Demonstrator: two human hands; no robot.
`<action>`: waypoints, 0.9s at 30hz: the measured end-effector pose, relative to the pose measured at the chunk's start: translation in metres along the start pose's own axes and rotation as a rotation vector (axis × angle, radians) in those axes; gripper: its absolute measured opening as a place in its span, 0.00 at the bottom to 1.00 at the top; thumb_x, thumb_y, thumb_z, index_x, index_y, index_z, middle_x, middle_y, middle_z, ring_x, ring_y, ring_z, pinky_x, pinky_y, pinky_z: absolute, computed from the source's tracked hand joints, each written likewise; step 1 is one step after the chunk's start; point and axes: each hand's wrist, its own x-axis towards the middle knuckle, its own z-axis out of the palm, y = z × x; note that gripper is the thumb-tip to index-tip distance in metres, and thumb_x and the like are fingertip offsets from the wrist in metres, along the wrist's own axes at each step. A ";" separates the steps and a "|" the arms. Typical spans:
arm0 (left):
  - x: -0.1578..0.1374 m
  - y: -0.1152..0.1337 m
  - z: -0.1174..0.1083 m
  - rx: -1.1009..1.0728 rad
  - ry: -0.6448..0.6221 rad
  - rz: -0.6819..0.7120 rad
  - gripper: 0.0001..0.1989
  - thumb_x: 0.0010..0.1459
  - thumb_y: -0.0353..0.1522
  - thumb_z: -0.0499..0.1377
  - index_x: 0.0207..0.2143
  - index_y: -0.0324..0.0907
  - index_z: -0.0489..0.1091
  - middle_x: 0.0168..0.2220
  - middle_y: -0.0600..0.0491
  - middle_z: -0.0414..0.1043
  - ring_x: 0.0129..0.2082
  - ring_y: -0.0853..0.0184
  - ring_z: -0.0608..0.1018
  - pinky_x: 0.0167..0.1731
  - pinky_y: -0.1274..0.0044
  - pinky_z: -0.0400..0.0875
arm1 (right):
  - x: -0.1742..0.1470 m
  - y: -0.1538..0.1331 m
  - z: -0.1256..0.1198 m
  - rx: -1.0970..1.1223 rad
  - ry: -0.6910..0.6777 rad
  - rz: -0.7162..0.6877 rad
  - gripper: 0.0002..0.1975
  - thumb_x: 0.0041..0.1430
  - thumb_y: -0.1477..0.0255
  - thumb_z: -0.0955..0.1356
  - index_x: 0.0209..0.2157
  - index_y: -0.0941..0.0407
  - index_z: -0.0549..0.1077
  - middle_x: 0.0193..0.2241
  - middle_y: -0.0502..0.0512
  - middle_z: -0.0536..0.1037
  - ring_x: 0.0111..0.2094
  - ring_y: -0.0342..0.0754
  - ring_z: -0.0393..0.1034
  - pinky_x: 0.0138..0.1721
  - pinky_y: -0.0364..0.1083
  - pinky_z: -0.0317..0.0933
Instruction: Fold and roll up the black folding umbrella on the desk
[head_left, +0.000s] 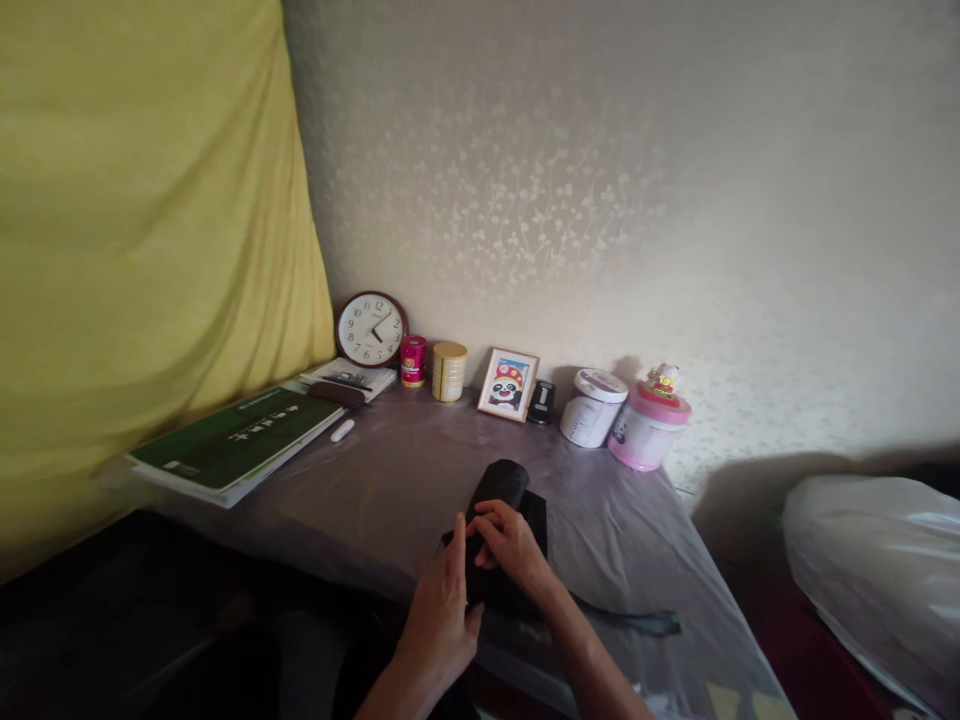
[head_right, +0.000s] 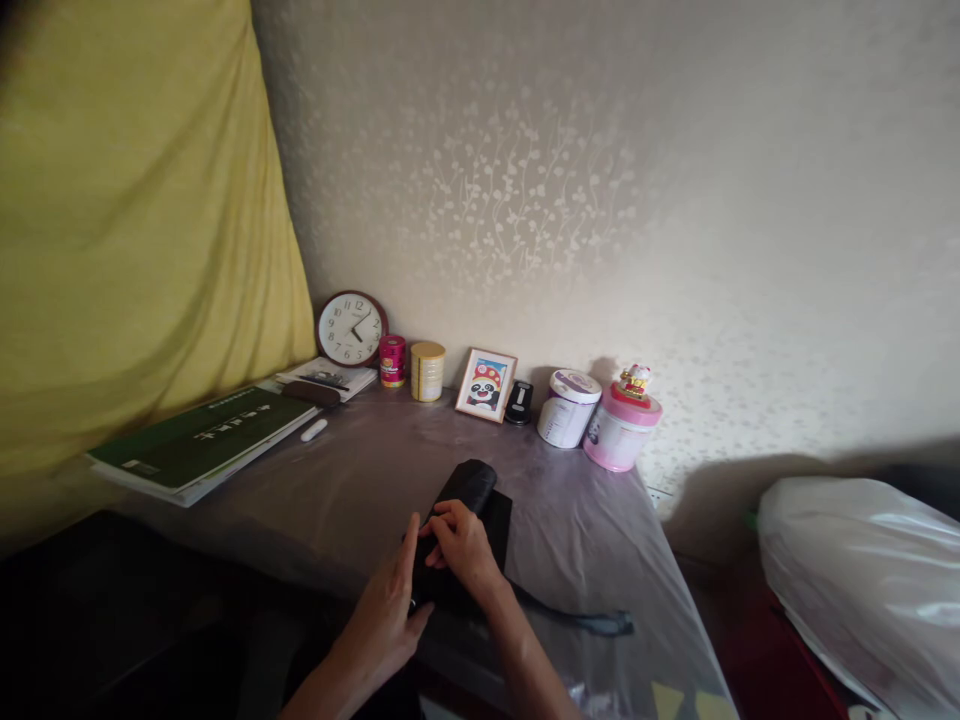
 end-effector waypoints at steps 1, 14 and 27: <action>0.000 0.001 -0.002 0.010 -0.012 -0.002 0.47 0.46 0.23 0.52 0.62 0.40 0.25 0.59 0.43 0.55 0.57 0.61 0.63 0.54 0.68 0.59 | 0.000 0.000 0.000 -0.013 0.003 0.002 0.10 0.53 0.69 0.61 0.37 0.57 0.65 0.25 0.48 0.76 0.15 0.38 0.67 0.16 0.38 0.62; -0.001 -0.003 0.002 0.111 -0.050 -0.027 0.37 0.50 0.25 0.50 0.61 0.35 0.39 0.56 0.41 0.59 0.53 0.59 0.66 0.52 0.67 0.60 | -0.011 0.004 -0.008 -0.504 0.145 -0.496 0.10 0.60 0.71 0.61 0.38 0.52 0.74 0.34 0.52 0.78 0.37 0.46 0.71 0.41 0.45 0.64; -0.002 -0.006 0.009 0.179 -0.072 -0.093 0.34 0.51 0.27 0.47 0.61 0.34 0.42 0.59 0.42 0.55 0.58 0.61 0.61 0.56 0.68 0.56 | 0.044 0.028 -0.031 -0.742 0.068 -0.641 0.15 0.63 0.71 0.58 0.40 0.51 0.75 0.42 0.52 0.78 0.53 0.49 0.63 0.58 0.58 0.45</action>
